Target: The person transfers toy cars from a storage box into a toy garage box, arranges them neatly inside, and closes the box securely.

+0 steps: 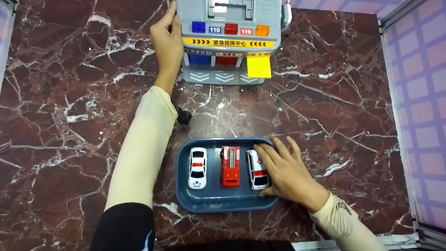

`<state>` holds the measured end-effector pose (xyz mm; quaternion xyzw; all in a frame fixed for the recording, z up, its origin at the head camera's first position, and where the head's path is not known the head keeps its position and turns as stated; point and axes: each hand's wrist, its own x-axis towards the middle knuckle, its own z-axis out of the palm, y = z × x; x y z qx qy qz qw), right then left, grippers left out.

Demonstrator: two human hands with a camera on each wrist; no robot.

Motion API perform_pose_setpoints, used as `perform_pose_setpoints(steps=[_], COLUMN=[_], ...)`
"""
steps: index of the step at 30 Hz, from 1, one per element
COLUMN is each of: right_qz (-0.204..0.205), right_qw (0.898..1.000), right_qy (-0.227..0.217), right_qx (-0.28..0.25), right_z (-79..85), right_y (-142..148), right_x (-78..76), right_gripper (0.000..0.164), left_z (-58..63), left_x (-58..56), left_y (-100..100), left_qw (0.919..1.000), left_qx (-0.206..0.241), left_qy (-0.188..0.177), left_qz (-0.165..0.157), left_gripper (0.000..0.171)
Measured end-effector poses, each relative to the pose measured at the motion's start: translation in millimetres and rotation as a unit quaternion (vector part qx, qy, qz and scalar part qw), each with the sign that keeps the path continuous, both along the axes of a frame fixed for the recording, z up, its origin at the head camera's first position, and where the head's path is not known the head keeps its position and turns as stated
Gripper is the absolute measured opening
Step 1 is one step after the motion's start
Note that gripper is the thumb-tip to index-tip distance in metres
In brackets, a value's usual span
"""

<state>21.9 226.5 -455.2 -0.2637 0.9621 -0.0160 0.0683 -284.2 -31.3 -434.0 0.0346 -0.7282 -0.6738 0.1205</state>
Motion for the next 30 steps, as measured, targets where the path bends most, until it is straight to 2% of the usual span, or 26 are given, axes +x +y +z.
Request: perform_pose_setpoints(steps=[5, 10, 20, 26, 28, 30], right_qz=[-0.002, 0.007, 0.011, 0.031, 0.038, 0.045], right_qw=[0.999, 0.998, 1.000, 0.991, 0.989, 0.990], right_qy=[-0.015, 0.000, 0.012, 0.076, 0.093, 0.092], right_qx=[0.046, 0.055, -0.013, -0.103, -0.109, -0.098], right_z=[2.8, 1.3, 0.6, 5.6, 7.0, 7.8], right_y=[-8, -10, -5, 0, 0, 1], right_x=[-4.5, -5.7, -3.1, -5.2, -7.5, -9.4], right_gripper=[0.132, 0.126, 0.120, 0.084, 0.076, 0.076], left_z=[3.7, 3.9, -10.9, -13.0, -12.9, -13.0], left_x=[0.1, -2.5, -10.0, -8.0, -8.6, -9.5], left_y=[-1, -2, -4, -4, -4, -4], left_qw=[1.0000, 0.9999, 0.9999, 0.9999, 0.9999, 0.9999], left_qx=[0.002, -0.004, -0.014, -0.009, -0.008, -0.007], left_qy=[0.009, 0.010, -0.002, -0.010, -0.010, -0.006], left_qz=[0.000, -0.002, 0.000, -0.007, -0.006, -0.005], left_gripper=[0.034, 0.035, 0.035, 0.037, 0.037, 0.037])
